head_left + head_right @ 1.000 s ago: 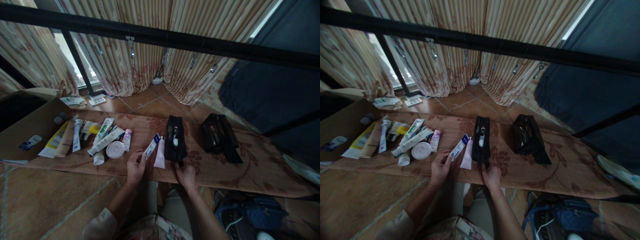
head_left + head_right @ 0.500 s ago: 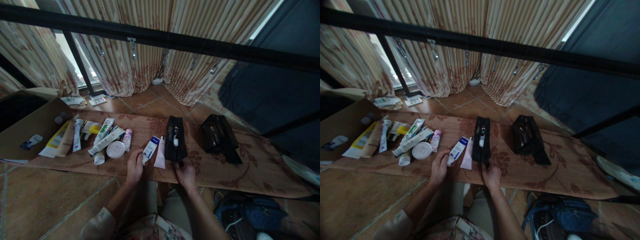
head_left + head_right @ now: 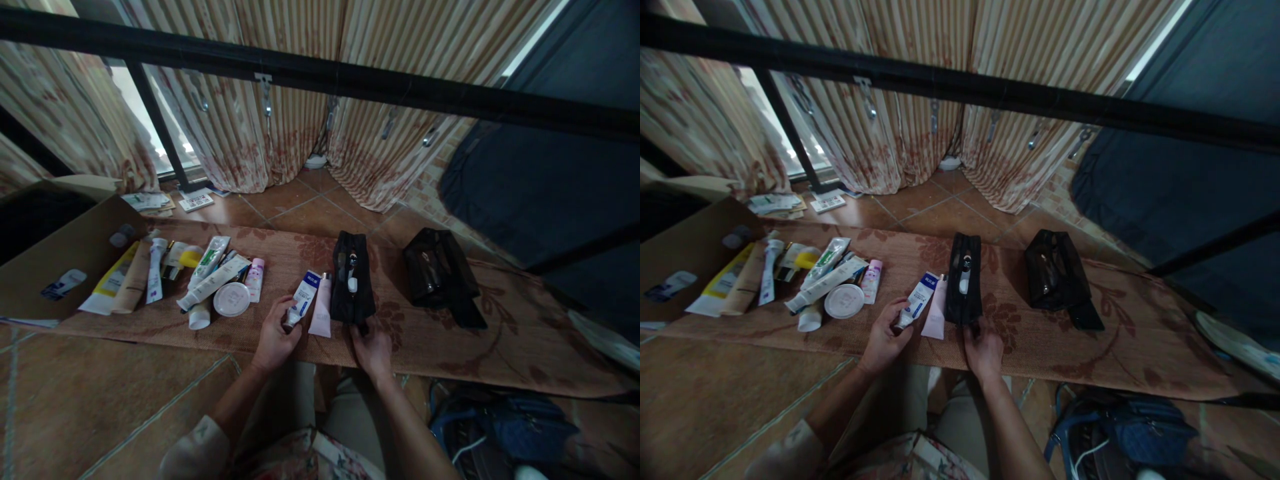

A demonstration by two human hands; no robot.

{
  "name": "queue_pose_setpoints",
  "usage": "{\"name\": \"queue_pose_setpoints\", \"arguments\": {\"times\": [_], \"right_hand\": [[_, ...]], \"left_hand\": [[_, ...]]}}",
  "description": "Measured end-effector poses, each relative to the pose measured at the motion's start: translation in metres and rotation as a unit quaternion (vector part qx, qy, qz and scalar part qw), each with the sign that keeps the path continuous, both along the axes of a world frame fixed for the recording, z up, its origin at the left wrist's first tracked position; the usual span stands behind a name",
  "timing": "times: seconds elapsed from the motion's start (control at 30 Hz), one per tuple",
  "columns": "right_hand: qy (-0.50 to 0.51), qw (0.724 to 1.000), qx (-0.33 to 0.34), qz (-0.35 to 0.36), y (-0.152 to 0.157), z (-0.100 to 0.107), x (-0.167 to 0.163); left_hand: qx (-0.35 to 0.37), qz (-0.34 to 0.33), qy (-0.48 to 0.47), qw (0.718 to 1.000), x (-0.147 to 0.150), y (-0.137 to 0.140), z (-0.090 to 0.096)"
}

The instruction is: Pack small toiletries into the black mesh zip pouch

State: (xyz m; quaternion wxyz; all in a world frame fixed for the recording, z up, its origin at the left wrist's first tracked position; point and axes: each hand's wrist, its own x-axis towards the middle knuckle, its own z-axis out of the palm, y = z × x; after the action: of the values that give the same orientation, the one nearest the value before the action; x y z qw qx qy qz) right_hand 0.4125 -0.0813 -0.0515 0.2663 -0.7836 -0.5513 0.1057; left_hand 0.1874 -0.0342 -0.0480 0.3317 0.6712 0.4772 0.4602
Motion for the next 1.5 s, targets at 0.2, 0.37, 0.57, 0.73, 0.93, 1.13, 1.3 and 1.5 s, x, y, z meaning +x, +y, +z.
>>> {"name": "queue_pose_setpoints", "arguments": {"times": [0.2,0.37,0.57,0.73,0.93,1.13,1.3,1.5], "right_hand": [[-0.008,1.0,0.01,0.008,-0.0001,-0.0005,0.0008],[0.002,1.0,0.015,0.005,-0.0002,-0.001,0.0007],[0.009,1.0,0.009,0.003,0.0004,-0.0012,0.0005],[0.002,1.0,0.01,0.003,0.0008,-0.0008,0.0004],[0.004,1.0,0.02,0.007,0.0,-0.0003,0.0004],[0.012,1.0,0.016,0.007,-0.0005,0.0006,0.0001],[0.01,1.0,0.011,0.006,-0.0003,0.0011,-0.0003],[0.015,1.0,0.003,0.003,-0.0005,0.0013,-0.0004]], "left_hand": [[0.012,0.023,0.065,0.998,0.0023,0.0009,-0.0015],[0.005,0.038,0.103,0.994,0.0044,0.0003,-0.0022],[-0.003,0.041,0.116,0.992,0.0052,-0.0001,-0.0014],[-0.006,0.04,0.121,0.992,0.0051,-0.0002,-0.0002],[-0.004,0.036,0.121,0.992,0.0045,-0.0008,0.0006],[-0.002,0.037,0.122,0.992,0.0045,-0.0006,-0.0001],[-0.004,0.035,0.125,0.992,0.005,-0.0008,-0.0006],[-0.011,0.033,0.12,0.992,0.0044,-0.0014,-0.0009]]}}
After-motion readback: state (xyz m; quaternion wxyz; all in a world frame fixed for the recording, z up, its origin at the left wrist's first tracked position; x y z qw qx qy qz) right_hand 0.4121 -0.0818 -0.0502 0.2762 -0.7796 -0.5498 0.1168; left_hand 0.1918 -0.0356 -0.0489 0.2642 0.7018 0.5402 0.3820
